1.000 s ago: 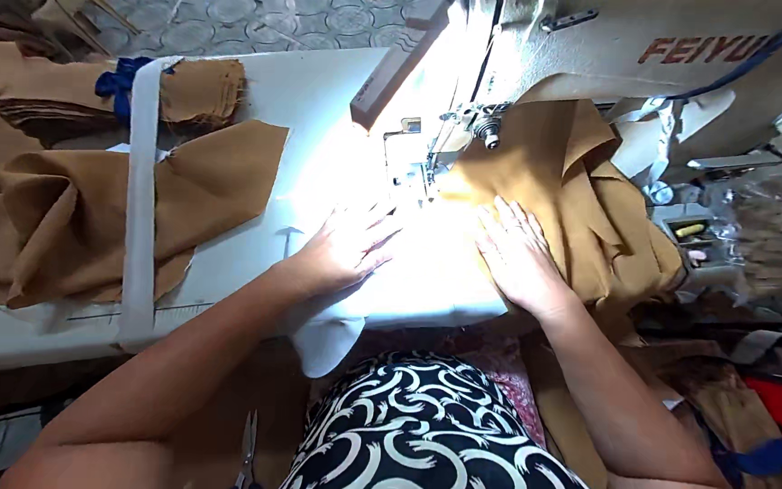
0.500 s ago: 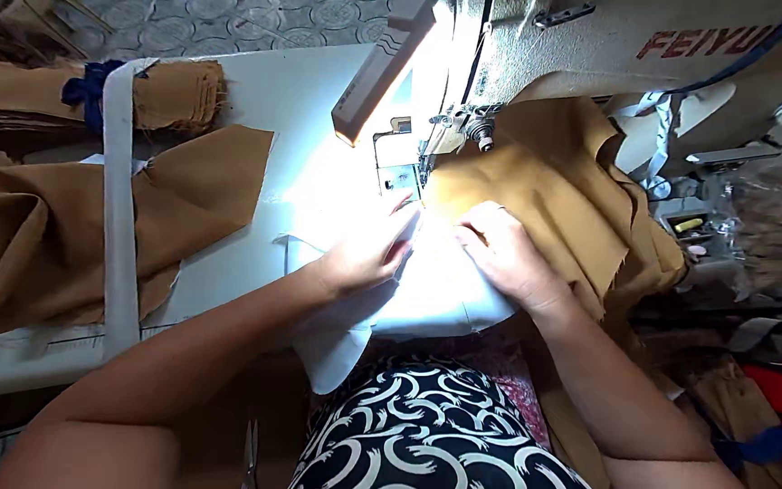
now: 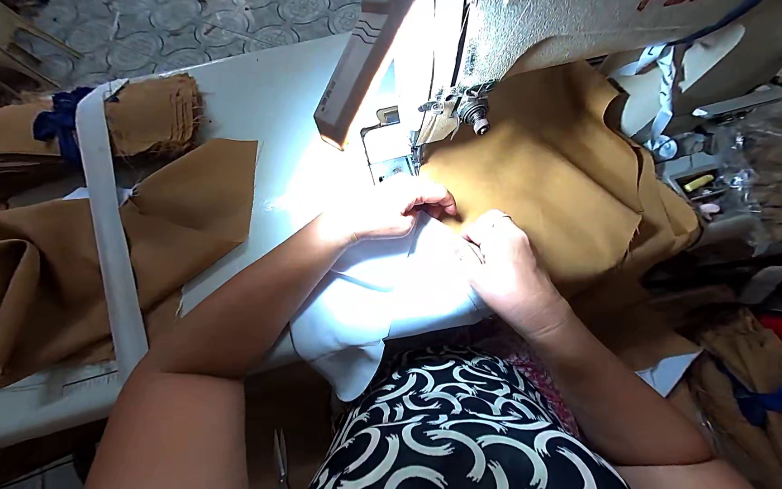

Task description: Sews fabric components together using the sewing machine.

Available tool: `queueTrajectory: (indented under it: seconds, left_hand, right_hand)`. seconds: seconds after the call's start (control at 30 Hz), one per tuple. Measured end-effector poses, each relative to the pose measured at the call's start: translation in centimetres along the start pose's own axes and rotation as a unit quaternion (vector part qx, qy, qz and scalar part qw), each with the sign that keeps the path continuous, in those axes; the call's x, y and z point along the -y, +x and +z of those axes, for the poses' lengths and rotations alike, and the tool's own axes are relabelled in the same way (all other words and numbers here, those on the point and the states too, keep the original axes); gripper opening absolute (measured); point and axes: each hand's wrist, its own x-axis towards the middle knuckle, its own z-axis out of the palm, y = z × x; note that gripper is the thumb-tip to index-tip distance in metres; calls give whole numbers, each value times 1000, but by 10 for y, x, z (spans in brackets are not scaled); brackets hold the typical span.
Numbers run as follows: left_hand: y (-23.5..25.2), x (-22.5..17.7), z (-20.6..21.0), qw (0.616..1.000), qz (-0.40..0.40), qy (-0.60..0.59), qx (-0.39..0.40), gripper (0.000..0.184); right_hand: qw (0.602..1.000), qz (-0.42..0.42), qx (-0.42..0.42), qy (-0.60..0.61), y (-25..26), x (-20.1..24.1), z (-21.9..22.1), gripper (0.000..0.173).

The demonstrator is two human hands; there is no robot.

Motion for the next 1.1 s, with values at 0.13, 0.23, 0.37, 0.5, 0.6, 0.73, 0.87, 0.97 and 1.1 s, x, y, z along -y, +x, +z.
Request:
queueTrajectory:
  seconds: [0.13, 0.23, 0.37, 0.5, 0.6, 0.73, 0.87, 0.97, 1.1]
  left_hand:
    - [-2, 4, 0, 1000, 17, -7, -5, 39]
    - [-3, 10, 3, 999, 35, -6, -18, 32]
    - [-2, 14, 4, 998, 67, 2, -20, 30]
    - [-3, 18, 4, 997, 80, 3, -9, 27]
    - [-4, 20, 4, 998, 66, -18, 2, 23]
    - [-4, 24, 2, 996, 67, -53, 13, 19]
    - [-4, 23, -2, 996, 52, -63, 31, 16]
    - [-3, 23, -1, 997, 41, -57, 34, 15]
    - [-3, 21, -1, 997, 40, -58, 32, 15]
  right_hand:
    - [997, -12, -70, -3, -14, -1, 7, 15]
    - [993, -31, -112, 3, -25, 1, 11, 23]
    - [994, -38, -101, 19, -35, 8, 11, 25]
    - [996, -23, -89, 19, -35, 10, 12, 27]
    - [997, -23, -80, 0, -35, 10, 11, 27]
    - [999, -19, -50, -2, -34, 11, 7, 32]
    - [999, -17, -30, -15, -30, 12, 6, 32]
    - [1000, -8, -12, -4, -25, 15, 4, 22]
    - [999, -4, -37, 12, -16, 16, 7, 11]
